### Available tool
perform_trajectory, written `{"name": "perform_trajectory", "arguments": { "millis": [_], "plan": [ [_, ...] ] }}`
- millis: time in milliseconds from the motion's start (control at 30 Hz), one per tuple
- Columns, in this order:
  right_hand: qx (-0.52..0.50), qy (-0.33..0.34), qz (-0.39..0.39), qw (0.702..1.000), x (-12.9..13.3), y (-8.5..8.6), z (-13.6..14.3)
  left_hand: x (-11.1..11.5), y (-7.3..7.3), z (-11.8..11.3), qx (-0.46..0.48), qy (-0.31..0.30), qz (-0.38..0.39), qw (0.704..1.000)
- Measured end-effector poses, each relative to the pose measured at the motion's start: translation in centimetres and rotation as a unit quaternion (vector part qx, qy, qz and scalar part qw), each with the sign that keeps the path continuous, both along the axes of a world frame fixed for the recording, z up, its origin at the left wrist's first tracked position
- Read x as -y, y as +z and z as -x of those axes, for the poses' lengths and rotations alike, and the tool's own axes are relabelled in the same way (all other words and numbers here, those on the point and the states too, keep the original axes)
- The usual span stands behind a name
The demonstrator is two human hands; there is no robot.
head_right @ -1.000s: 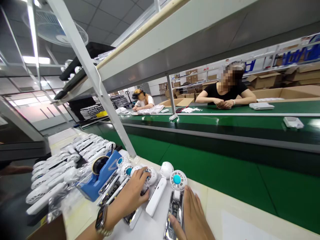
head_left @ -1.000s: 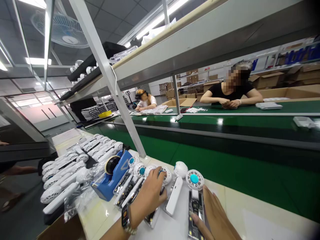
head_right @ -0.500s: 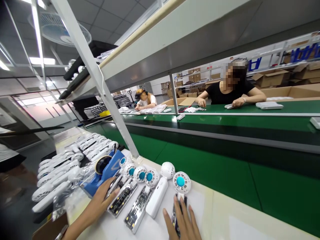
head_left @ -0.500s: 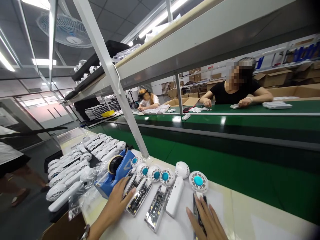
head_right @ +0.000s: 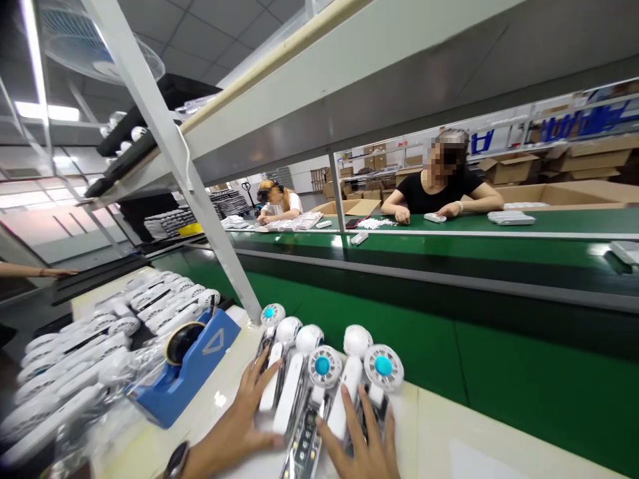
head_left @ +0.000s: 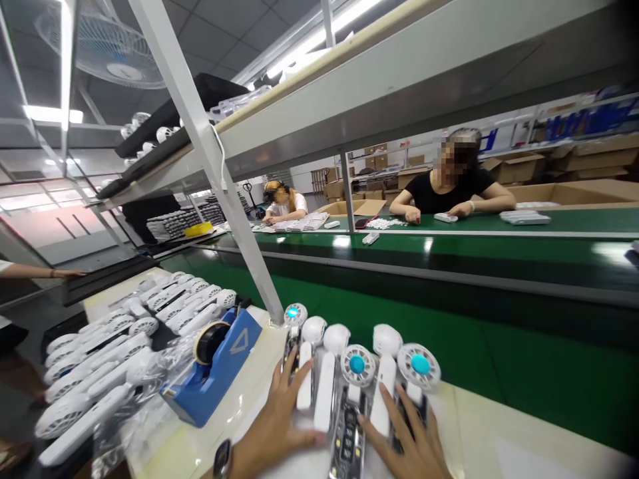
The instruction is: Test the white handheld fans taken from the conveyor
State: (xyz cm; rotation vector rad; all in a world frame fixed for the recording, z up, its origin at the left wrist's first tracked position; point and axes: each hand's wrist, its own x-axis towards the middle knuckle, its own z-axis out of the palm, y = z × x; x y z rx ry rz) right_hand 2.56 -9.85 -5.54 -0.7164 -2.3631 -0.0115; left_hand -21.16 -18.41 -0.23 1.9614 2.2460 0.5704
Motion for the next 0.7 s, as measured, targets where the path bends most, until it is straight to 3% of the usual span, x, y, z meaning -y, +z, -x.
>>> {"name": "perform_trajectory", "arguments": {
  "millis": [100,233,300,367,467,533,633,700],
  "plan": [
    [0.030,-0.010,0.059,0.998,-4.4,2.1,2.4,-6.6,0.8,1.3,-0.031,0.001,-0.037,0.999],
    [0.032,-0.098,0.144,0.984,-10.3,4.6,6.6,-14.1,3.0,2.1,-0.076,0.088,-0.128,0.985],
    [0.009,-0.122,0.176,0.977,-11.7,5.0,7.5,-16.0,4.2,1.1,-0.091,0.099,-0.165,0.977],
    [-0.011,-0.085,0.163,0.983,-11.8,4.9,6.9,-16.4,4.8,-0.8,-0.104,0.070,-0.192,0.973],
    [-0.031,-0.007,0.089,0.996,-11.5,4.2,3.0,-15.0,4.3,-4.3,-0.108,-0.041,-0.192,0.975],
    [-0.047,-0.020,0.055,0.997,-12.5,3.8,-1.1,-13.7,2.9,-6.4,-0.110,-0.137,-0.178,0.968],
    [-0.091,-0.148,0.024,0.984,-15.8,3.7,-9.6,-12.4,0.7,-8.5,-0.106,-0.237,-0.159,0.953],
    [-0.147,-0.284,-0.006,0.948,-17.9,3.9,-16.9,-12.5,-0.3,-9.1,-0.108,-0.261,-0.133,0.950]
  ]
}}
